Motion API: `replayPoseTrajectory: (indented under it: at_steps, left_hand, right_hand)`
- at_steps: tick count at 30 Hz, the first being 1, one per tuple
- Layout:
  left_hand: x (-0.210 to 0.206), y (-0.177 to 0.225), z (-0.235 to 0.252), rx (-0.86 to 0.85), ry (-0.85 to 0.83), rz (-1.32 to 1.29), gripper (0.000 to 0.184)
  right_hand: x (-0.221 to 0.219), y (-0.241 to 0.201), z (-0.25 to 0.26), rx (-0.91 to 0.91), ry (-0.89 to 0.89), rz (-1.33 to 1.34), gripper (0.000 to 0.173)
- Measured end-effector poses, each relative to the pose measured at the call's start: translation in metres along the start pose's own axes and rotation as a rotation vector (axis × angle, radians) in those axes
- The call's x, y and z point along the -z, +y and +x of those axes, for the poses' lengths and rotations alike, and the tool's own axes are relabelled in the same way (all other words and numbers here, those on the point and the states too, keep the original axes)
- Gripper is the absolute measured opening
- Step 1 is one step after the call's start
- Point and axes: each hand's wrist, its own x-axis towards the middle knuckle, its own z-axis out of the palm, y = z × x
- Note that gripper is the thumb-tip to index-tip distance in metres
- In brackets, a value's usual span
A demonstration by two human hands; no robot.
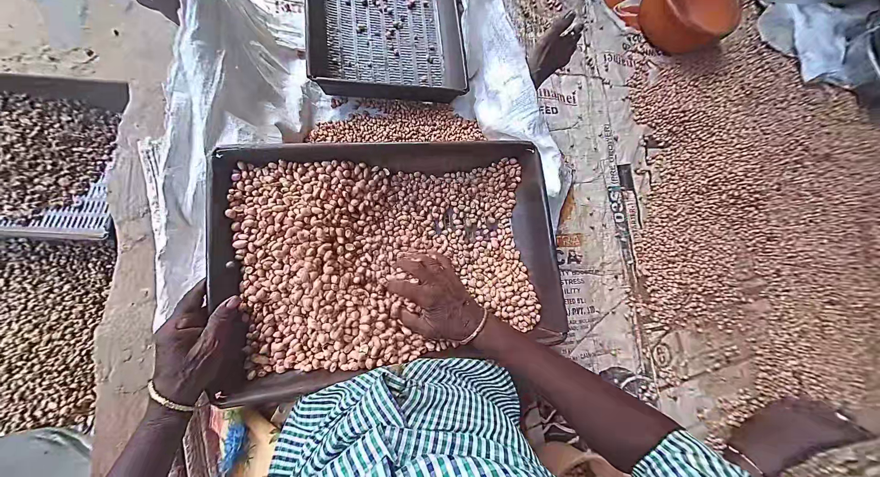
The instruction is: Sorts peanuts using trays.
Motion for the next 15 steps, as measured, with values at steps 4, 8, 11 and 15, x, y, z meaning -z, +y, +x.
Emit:
replayPoseTrajectory:
  at_steps: [4, 8, 11, 15]
  left_hand:
    - [-0.002, 0.004, 0.002, 0.012, -0.024, -0.003, 0.053]
    - [-0.002, 0.001, 0.003, -0.001, -0.014, -0.052, 0.051]
    - [-0.002, 0.002, 0.004, -0.003, -0.001, -0.07, 0.049]
    - [-0.001, 0.001, 0.004, -0.01, -0.006, -0.045, 0.049]
  right_hand:
    - [0.043, 0.068, -0.026, -0.321, 0.164, -0.231, 0.042]
    - [0.039, 0.102, 0.055, -0.336, 0.289, -0.182, 0.051]
    - [0.011, 0.066, 0.103, -0.13, 0.282, -0.05, 0.045]
    - [-0.014, 0.022, 0.078, 0.284, 0.091, 0.155, 0.028]
